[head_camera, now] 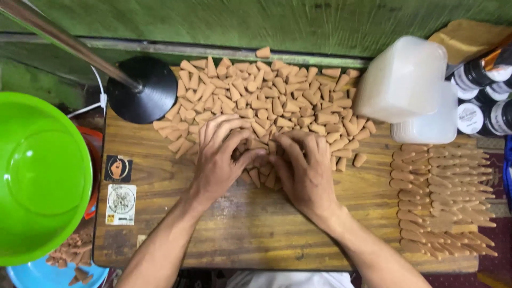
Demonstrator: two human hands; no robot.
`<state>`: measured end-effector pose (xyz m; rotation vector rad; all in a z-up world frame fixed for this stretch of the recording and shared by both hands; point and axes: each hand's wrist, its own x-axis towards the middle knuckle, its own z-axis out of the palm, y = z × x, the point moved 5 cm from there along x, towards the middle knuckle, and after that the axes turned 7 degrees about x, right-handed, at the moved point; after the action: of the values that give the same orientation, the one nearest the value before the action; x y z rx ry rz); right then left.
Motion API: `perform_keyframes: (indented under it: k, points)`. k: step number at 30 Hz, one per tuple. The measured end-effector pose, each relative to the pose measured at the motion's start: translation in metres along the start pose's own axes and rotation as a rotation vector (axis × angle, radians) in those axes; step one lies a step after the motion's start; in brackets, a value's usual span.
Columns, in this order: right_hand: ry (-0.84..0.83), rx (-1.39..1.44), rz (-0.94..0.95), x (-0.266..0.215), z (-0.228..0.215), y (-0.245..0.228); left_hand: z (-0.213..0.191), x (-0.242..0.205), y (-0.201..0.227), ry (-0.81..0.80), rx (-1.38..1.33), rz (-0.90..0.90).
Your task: Arranging small incense cones by picking them from a pile and placing them into a wooden mold tray.
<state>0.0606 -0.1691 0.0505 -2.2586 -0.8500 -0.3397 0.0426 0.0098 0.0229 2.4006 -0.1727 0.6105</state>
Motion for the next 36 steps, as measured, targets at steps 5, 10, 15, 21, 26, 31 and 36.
perform_keyframes:
  k: [5, 10, 15, 21, 26, 31, 36]
  points:
    - [0.016, 0.115, -0.072, -0.002, 0.008, 0.001, 0.003, -0.008, -0.01, 0.025, -0.146, -0.085]
    - [0.083, 0.236, -0.093, -0.003, 0.012, 0.002, -0.006, 0.002, -0.007, 0.026, -0.326, -0.125]
    - [0.155, 0.322, -0.06, -0.008, 0.011, -0.003, -0.008, -0.007, -0.009, 0.021, -0.277, -0.056]
    - [0.183, 0.382, -0.009, -0.007, 0.003, -0.01, -0.006, -0.006, -0.004, -0.056, -0.274, 0.058]
    - [0.09, 0.39, -0.047, -0.007, -0.005, -0.012, -0.009, -0.006, 0.013, -0.063, -0.132, 0.224]
    - [0.08, 0.435, 0.015, -0.017, -0.003, -0.011, 0.0, -0.021, 0.01, -0.088, -0.038, 0.271]
    - [0.092, 0.476, 0.09, -0.013, -0.012, -0.018, -0.004, -0.024, 0.014, -0.06, -0.103, 0.263]
